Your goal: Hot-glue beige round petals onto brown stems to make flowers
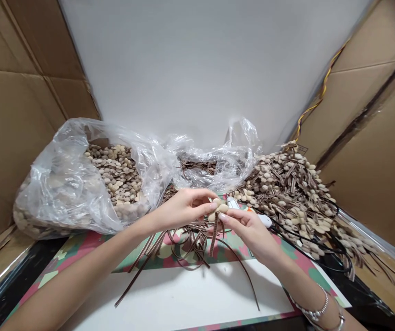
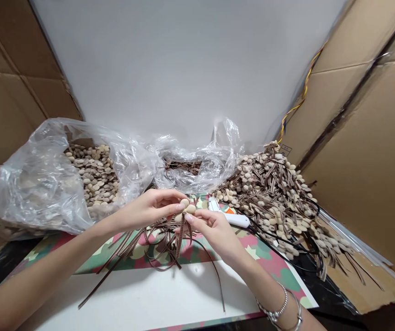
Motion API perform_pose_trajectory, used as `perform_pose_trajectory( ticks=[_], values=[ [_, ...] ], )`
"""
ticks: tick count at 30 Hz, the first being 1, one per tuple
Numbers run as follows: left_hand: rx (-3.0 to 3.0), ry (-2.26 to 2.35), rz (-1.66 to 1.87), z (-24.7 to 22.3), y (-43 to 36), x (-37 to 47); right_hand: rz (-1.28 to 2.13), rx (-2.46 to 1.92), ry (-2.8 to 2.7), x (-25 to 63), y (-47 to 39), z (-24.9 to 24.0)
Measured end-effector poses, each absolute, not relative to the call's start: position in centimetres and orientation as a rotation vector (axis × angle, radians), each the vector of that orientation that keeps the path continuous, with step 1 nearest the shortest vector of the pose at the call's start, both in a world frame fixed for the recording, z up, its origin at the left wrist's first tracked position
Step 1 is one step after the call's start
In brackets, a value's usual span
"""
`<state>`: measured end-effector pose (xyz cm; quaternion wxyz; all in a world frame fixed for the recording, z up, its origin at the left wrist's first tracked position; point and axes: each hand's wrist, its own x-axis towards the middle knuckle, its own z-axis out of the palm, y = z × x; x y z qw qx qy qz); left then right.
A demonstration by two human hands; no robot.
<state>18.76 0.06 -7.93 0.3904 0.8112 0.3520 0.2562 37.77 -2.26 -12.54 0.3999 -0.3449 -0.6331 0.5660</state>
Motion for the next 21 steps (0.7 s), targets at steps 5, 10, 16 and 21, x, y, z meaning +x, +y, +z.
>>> perform_pose_trajectory(
  ticks=[5,10,16,21],
  values=[
    [2.064,0.865,0.638,-7.93,-0.18,18.98,1.413,-0.892,-1.618,37.82,-2.26,-12.64],
    [2.085,0.867,0.650,-8.22,-0.09,19.16,1.332,-0.939,-1.616,37.79,-2.17,-13.00],
    [2.056,0.835,0.656,-8.40,0.18,19.10,1.403,-0.905,-1.610,37.86,-2.12,-13.06],
    [2.071,0.893,0.618,-8.37,0.52,18.60,1.442,-0.900,-1.598,37.94,-2.25,-13.02]
  ],
)
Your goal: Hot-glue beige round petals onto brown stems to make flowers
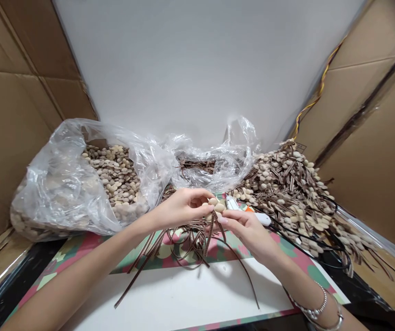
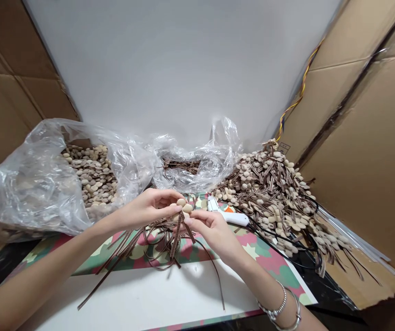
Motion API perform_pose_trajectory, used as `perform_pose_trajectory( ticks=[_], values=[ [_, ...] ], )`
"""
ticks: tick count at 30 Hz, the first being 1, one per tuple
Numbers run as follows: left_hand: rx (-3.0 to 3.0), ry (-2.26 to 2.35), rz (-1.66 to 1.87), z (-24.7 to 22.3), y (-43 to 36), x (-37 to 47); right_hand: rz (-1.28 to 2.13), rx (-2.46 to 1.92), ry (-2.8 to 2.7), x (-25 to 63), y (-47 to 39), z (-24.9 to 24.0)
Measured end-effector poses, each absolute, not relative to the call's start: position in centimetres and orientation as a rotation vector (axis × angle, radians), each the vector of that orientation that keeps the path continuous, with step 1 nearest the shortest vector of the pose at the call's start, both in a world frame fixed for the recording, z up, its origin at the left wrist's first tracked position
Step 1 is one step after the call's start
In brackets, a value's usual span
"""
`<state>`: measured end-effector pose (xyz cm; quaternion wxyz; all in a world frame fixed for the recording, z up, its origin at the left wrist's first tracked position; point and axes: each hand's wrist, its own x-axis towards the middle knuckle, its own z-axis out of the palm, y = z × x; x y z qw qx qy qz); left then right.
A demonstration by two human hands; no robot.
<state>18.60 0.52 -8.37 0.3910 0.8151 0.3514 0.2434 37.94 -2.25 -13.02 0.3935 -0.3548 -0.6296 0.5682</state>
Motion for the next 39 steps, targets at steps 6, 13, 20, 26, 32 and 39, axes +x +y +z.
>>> perform_pose_trajectory(
  ticks=[6,13,20,26,32,39],
  values=[
    [2.083,0.811,0.627,-8.5,0.7,18.7,1.413,-0.896,-1.581,37.9,-2.2,-13.2],
    [2.033,0.727,0.608,-8.3,0.4,18.8,1.442,-0.839,-1.511,37.7,-2.1,-13.3],
    [2.008,0.751,0.616,-8.7,0.3,19.1,1.325,-0.934,-1.482,37.8,-2.2,-13.8],
    [2.000,0.752,0.636,-8.8,0.6,19.0,1.241,-0.993,-1.591,37.8,-2.1,-14.0],
    [1.959,0.733,0.626,-9.1,0.7,18.9,1.261,-0.981,-1.574,37.9,-1.9,-14.4],
    [1.904,0.745,0.593,-8.8,0.8,18.8,1.210,-1.030,-1.657,38.4,-2.0,-13.8]
  ],
)
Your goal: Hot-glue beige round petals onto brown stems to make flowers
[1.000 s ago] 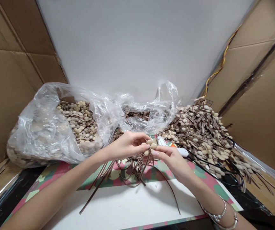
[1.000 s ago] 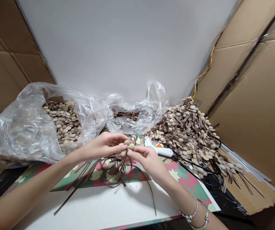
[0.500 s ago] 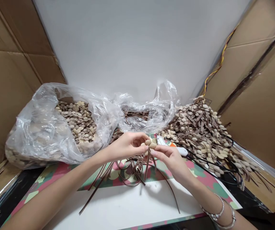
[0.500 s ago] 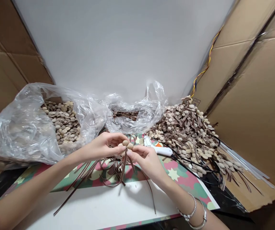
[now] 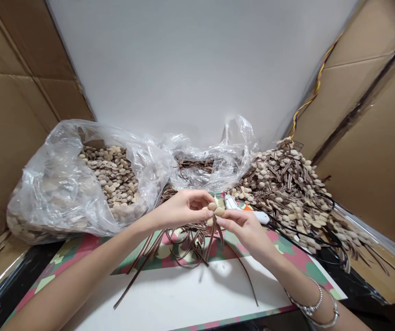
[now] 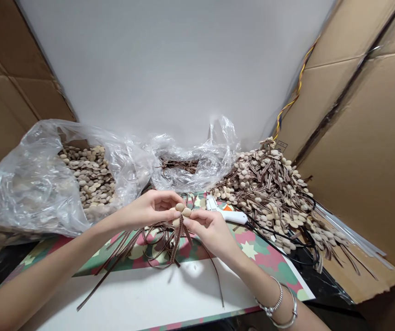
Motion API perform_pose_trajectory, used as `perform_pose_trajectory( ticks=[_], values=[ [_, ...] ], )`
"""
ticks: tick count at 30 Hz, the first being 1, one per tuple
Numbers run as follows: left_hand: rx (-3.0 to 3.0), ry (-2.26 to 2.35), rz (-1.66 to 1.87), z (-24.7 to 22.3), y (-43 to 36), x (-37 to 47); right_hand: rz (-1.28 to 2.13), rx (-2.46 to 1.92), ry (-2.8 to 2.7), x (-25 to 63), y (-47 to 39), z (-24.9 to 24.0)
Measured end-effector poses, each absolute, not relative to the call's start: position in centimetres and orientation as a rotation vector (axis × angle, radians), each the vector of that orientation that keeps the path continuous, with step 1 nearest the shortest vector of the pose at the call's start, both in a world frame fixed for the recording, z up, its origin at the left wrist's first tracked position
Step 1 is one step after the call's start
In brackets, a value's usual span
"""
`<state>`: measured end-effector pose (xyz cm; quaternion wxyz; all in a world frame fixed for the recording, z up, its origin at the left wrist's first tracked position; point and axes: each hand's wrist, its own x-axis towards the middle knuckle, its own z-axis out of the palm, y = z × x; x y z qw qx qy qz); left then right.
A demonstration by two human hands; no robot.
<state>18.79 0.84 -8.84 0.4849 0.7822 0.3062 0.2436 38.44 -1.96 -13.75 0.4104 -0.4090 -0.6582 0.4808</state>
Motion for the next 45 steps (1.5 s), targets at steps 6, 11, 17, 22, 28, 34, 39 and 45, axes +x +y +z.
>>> perform_pose_trajectory(
  ticks=[6,11,17,22,28,34,39,45],
  values=[
    [1.883,0.736,0.526,-8.8,0.6,19.0,1.053,-0.998,-1.717,39.0,-1.7,-13.1],
    [1.780,0.713,0.345,-8.2,1.5,18.0,0.886,-1.036,-1.816,39.2,-1.7,-13.2],
    [1.893,1.069,0.564,-8.0,2.3,16.7,0.010,-1.042,-1.874,39.4,-1.1,-13.9],
    [1.888,1.002,0.677,-9.8,0.5,19.3,-0.570,-0.865,-2.086,38.7,-1.3,-15.1],
    [1.577,0.826,0.757,-11.9,0.3,21.0,-0.426,-0.692,-2.186,38.0,-1.8,-14.8],
    [1.397,0.800,0.721,-11.9,0.6,20.5,0.130,-0.908,-1.862,38.5,-1.4,-13.8],
    [1.228,0.746,0.708,-11.9,0.8,20.7,0.683,-1.025,-1.876,39.0,-0.7,-13.7],
    [1.098,0.537,0.661,-12.1,0.9,21.4,1.000,-1.038,-1.573,39.2,-0.6,-13.8]
  ],
)
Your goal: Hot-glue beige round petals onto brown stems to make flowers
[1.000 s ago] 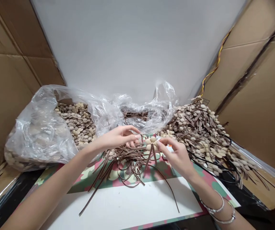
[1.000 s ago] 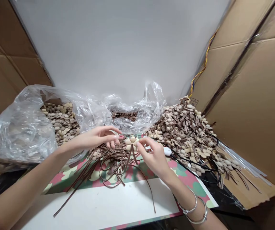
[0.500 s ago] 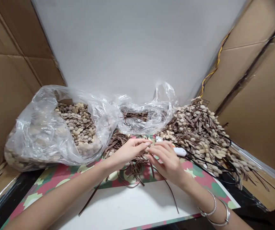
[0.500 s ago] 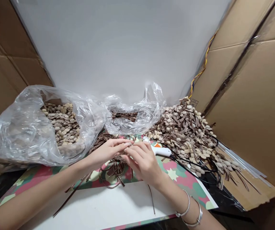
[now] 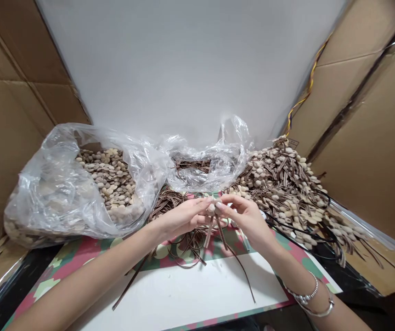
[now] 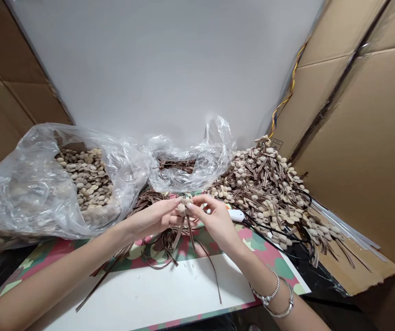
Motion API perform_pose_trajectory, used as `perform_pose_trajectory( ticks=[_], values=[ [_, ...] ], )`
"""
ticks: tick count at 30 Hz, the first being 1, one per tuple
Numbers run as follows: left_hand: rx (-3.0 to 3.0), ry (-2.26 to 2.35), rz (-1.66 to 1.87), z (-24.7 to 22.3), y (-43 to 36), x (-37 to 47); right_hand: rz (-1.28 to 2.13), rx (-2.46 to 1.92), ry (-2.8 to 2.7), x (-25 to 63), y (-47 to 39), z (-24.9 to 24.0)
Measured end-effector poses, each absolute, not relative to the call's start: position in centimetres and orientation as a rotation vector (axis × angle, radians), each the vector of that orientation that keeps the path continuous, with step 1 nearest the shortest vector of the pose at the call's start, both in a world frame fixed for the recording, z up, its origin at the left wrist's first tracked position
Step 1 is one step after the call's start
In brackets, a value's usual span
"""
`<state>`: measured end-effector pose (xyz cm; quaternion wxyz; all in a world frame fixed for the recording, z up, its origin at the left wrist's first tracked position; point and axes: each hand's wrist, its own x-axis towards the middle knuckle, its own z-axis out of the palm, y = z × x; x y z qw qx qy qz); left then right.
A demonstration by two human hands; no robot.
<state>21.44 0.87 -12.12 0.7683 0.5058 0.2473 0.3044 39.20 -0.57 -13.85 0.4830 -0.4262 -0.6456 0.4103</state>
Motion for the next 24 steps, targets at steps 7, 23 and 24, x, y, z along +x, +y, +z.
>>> perform_pose_trajectory(
  ticks=[7,23,24],
  values=[
    [1.215,0.616,0.528,-13.2,-0.3,22.0,1.087,-0.979,-1.301,39.5,-0.2,-14.1],
    [1.806,0.960,0.495,-9.9,0.6,17.5,0.327,-1.149,-1.189,53.3,8.3,-5.9],
    [1.928,1.038,0.537,-8.8,1.0,16.0,0.255,-1.282,-1.231,55.0,9.7,-5.2]
  ],
)
